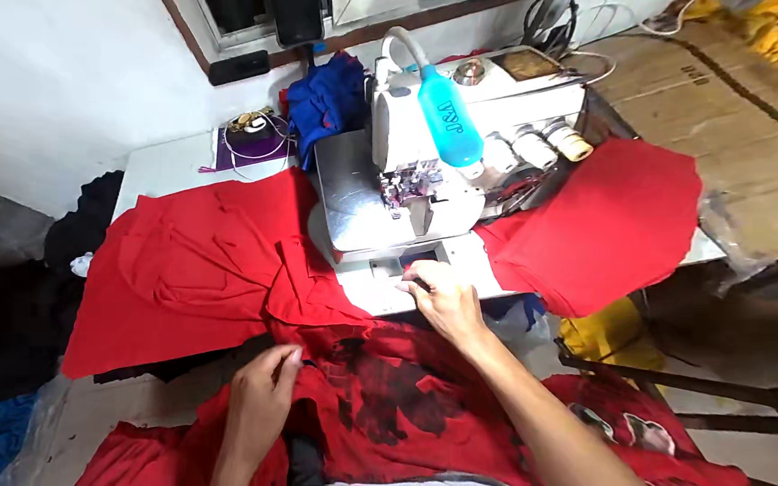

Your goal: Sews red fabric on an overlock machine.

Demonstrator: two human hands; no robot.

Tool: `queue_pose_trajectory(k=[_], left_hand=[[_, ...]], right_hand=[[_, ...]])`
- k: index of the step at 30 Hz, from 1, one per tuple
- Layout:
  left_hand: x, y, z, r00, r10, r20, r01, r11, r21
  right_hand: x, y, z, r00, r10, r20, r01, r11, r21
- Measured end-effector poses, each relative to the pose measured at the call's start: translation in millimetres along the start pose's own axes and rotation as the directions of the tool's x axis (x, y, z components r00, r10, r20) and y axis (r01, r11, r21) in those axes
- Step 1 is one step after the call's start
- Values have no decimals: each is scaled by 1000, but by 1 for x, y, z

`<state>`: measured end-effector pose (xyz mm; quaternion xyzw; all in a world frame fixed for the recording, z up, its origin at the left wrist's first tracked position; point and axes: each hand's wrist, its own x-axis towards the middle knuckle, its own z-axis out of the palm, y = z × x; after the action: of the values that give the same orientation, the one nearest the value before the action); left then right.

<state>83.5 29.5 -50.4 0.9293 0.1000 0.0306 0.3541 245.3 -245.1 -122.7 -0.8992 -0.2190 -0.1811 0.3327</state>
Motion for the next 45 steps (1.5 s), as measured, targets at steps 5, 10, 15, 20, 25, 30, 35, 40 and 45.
queue_pose_trajectory(k=[5, 10, 15, 20, 25, 30, 35, 40, 45], left_hand=[[66, 7, 33, 878, 413, -243, -333, 890, 310], [95, 15, 36, 919, 384, -93, -314, 853, 416], [89, -5, 46, 887, 460, -50, -402, 820, 409], [87, -15, 20, 857, 486, -173, -436, 862, 258], [65, -13, -34, 877, 447, -178, -437, 895, 92], [52, -10, -36, 872, 468, -145, -476, 879, -20], [52, 13, -35, 821, 569, -57, -572, 816, -84], [33, 49, -45, 784, 618, 60, -610, 784, -117], [21, 97, -67, 667, 741, 85, -701, 661, -268]], right_hand=[[-1, -25, 0, 998, 59, 9, -59, 998, -3], [0, -62, 30, 996, -29, 81, 14, 985, 174], [18, -73, 63, 990, -25, 137, 0, 984, 180], [12, -52, 40, 963, 127, 239, -202, 925, 323], [1, -45, 29, 963, 196, 187, -255, 887, 385], [3, -65, 41, 972, 193, 135, -221, 945, 241], [20, -93, 70, 993, 64, 94, -60, 997, -50], [19, -89, 53, 982, 148, 115, -181, 912, 368], [31, -105, -35, 961, 24, 274, -257, 433, 864]])
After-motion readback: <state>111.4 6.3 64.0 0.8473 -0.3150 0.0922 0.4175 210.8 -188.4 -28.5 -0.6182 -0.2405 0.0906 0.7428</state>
